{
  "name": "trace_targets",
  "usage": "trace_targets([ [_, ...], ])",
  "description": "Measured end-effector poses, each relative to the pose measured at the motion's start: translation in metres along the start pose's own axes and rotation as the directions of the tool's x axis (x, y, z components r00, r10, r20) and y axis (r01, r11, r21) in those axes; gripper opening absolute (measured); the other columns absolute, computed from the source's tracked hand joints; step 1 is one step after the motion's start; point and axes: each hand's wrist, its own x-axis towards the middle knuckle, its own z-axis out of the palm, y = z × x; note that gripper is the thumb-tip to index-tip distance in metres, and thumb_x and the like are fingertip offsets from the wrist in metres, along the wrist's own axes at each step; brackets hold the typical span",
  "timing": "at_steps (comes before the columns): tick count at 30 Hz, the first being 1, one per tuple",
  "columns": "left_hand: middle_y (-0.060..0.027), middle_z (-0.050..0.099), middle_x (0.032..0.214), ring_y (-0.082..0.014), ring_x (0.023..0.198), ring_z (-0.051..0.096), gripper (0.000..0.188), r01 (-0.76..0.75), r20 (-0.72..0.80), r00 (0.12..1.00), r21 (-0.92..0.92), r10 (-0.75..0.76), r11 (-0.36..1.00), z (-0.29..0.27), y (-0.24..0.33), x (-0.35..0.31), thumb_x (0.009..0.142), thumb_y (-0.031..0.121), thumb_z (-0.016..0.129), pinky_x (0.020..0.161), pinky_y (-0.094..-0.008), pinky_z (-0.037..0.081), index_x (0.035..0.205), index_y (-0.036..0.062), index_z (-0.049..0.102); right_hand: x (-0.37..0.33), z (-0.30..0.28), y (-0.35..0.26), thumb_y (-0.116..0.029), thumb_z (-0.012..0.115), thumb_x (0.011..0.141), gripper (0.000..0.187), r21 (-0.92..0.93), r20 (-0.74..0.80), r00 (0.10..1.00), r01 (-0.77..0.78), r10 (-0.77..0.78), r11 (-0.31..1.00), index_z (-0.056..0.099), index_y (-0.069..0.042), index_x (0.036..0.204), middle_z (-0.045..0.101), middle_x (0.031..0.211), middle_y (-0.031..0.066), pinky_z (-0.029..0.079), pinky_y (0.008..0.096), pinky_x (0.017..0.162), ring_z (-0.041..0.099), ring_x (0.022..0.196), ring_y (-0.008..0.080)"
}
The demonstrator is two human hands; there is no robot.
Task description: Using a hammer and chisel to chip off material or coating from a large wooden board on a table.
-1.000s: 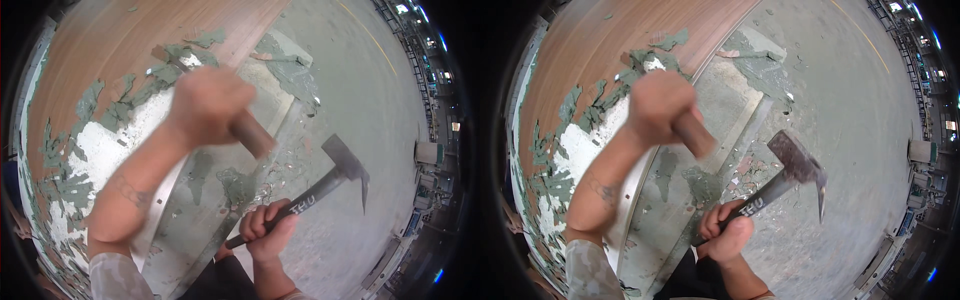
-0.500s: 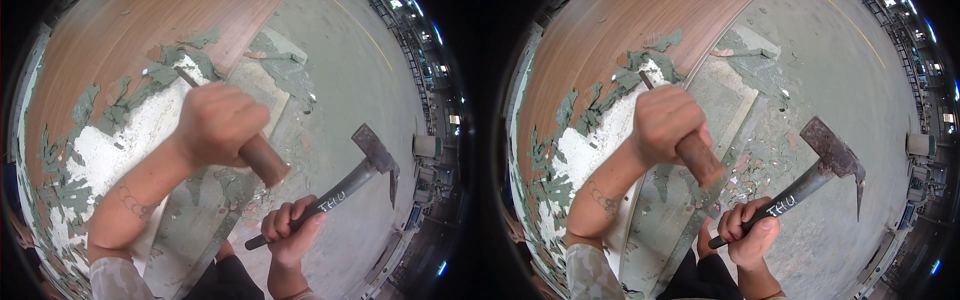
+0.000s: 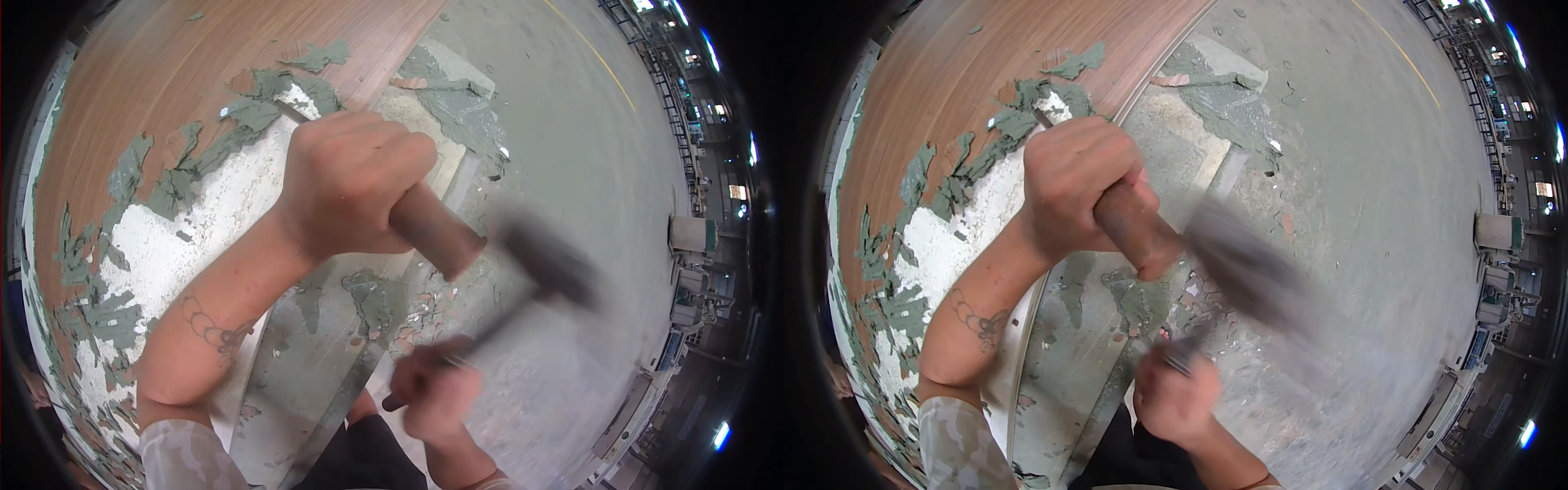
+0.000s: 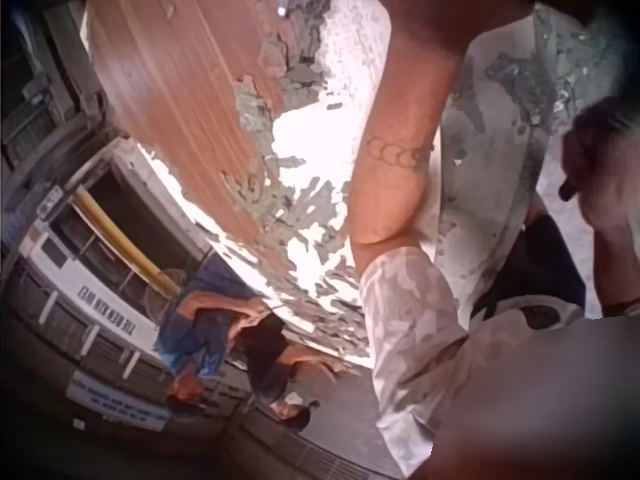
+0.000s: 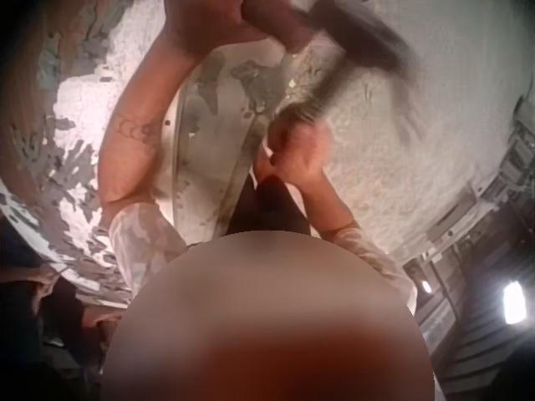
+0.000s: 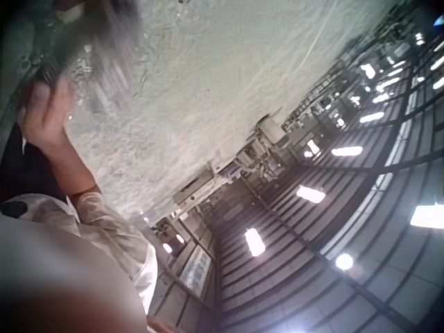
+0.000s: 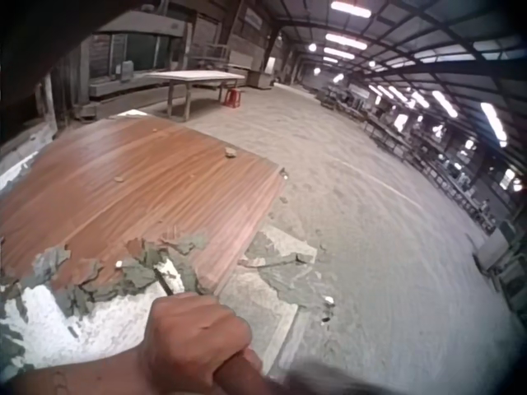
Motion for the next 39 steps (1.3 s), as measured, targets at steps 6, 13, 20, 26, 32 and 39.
trace_targets([
  [6,-0.0056,0.045,0.06,-0.0268,0.051,0.05,0.03,-0.04,-0.054,0.998,-0.021,0.038,0.999,-0.008,-0.016,0.011,0.062,0.017,0.074,0.049,-0.0388,0.04,0.068,0.012,0.046,-0.017,0.026,-0.016,-0.076,0.038,0.102,0.059,0.669,-0.195,0.972,0.033,0.133,0.742,0.036,-0.017,0.101,0.031,0.055,-0.0008,0.027,0.0303,0.038,0.025,0.04,0.012],
  [13,-0.0053,0.045,0.06,-0.0266,0.051,0.05,0.03,0.005,-0.029,1.0,-0.003,-0.005,1.0,-0.003,-0.002,0.004,0.063,0.018,0.075,0.049,-0.0387,0.04,0.068,0.0119,0.046,-0.011,-0.003,-0.013,-0.075,0.037,0.104,0.06,0.541,-0.098,0.978,-0.102,0.183,0.835,0.035,-0.016,0.1,0.029,0.056,-0.0015,0.027,0.0298,0.037,0.022,0.039,0.0117],
  [20,-0.007,0.047,0.061,-0.0274,0.051,0.052,0.029,-0.013,0.006,1.0,0.016,0.013,1.0,-0.001,0.002,0.004,0.064,0.015,0.076,0.048,-0.0375,0.039,0.068,0.01,0.048,0.0,-0.028,-0.019,-0.074,0.034,0.105,0.058,0.528,-0.178,0.975,-0.018,0.131,0.849,0.034,-0.016,0.1,0.028,0.056,-0.0018,0.025,0.0296,0.035,0.019,0.039,0.0108],
  [26,-0.0048,0.044,0.06,-0.0248,0.051,0.05,0.032,-0.032,0.004,0.999,0.052,0.032,0.998,0.004,-0.003,0.001,0.062,0.02,0.077,0.048,-0.0371,0.037,0.069,0.0119,0.048,-0.007,-0.028,-0.015,-0.073,0.035,0.106,0.058,0.528,-0.177,0.975,-0.024,0.138,0.849,0.035,-0.015,0.099,0.028,0.055,-0.0024,0.024,0.029,0.035,0.017,0.039,0.0105],
  [32,-0.0044,0.048,0.06,-0.0254,0.051,0.051,0.031,-0.018,-0.009,1.0,0.043,0.018,0.999,0.001,-0.004,0.008,0.061,0.019,0.078,0.048,-0.0374,0.039,0.07,0.012,0.049,-0.025,-0.041,-0.011,-0.067,0.052,0.104,0.06,0.614,-0.173,0.962,-0.062,0.211,0.787,0.041,-0.008,0.099,0.035,0.059,0.0012,0.034,0.0302,0.039,0.029,0.042,0.01],
  [39,-0.0087,0.048,0.062,-0.0293,0.051,0.052,0.025,-0.008,0.03,1.0,0.006,0.008,1.0,-0.005,-0.003,0.009,0.063,0.005,0.074,0.049,-0.0372,0.041,0.069,0.0084,0.05,-0.038,-0.013,0.01,-0.05,0.05,0.11,0.048,0.316,0.041,0.995,-0.1,0.091,0.944,0.04,-0.005,0.097,0.037,0.059,0.0016,0.033,0.0308,0.039,0.039,0.042,0.0139],
])
